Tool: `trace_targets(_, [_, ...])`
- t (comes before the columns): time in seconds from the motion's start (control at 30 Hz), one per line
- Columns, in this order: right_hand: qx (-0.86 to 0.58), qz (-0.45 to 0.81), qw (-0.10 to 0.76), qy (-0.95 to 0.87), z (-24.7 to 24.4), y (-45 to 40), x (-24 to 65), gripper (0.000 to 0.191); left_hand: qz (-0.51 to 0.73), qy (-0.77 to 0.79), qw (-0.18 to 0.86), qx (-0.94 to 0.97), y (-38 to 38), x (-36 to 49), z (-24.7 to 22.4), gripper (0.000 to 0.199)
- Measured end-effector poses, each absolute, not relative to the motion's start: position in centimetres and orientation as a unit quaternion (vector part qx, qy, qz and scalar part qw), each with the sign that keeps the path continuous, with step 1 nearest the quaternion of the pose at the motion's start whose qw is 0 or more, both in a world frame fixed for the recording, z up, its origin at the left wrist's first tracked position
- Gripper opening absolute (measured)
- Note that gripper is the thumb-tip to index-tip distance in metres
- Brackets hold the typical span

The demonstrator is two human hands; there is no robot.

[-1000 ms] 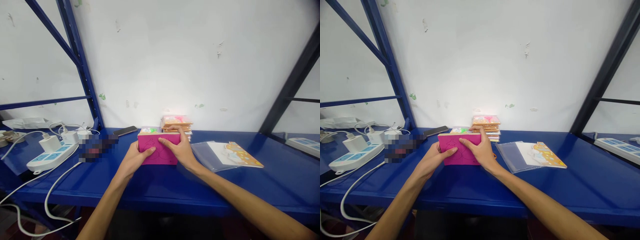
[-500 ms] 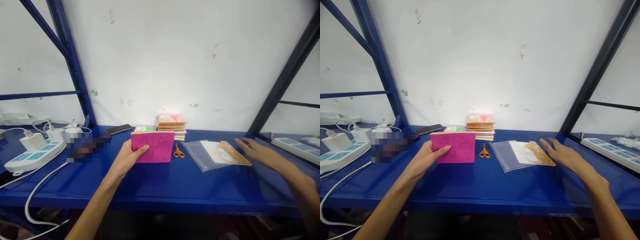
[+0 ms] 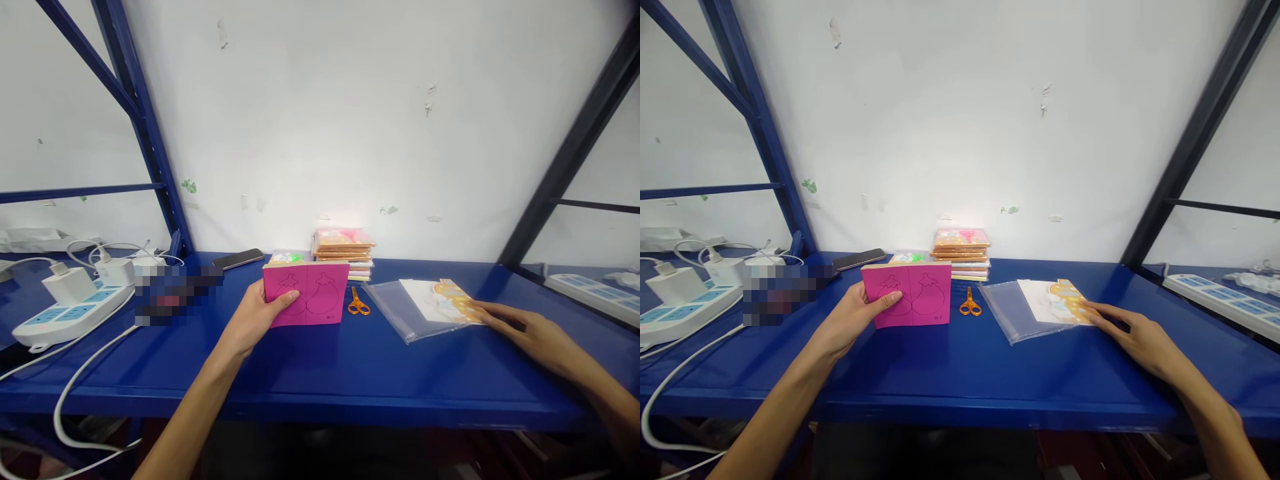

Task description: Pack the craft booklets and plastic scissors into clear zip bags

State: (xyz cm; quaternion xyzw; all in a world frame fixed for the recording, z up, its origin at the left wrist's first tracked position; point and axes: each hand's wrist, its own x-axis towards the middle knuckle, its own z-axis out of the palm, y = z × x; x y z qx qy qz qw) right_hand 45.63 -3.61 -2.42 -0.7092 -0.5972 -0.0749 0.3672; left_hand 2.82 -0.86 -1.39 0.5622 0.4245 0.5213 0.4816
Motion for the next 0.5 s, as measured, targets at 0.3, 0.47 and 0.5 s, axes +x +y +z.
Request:
trace_targets(0.3, [-0.691,0.016,0.319,-0.648,-6.1,-2.5,51.5,0.032,0.523,0.424,0.488,0.555,-0.9,2.9,-1.2,0.050])
trace_targets(0.47, [-0.718,0.057,0.313,-0.619,-6.0,-2.6,51.8,0.043,0.522,0.426,0.487,0.556,-1.0,2.8,-1.3,0.050])
trace_targets(0.5, [-0.711,0.057,0.316,-0.625,-5.8,-2.5,51.5,0.043,0.520,0.426,0.488,0.556,-1.0,2.8,-1.3,0.050])
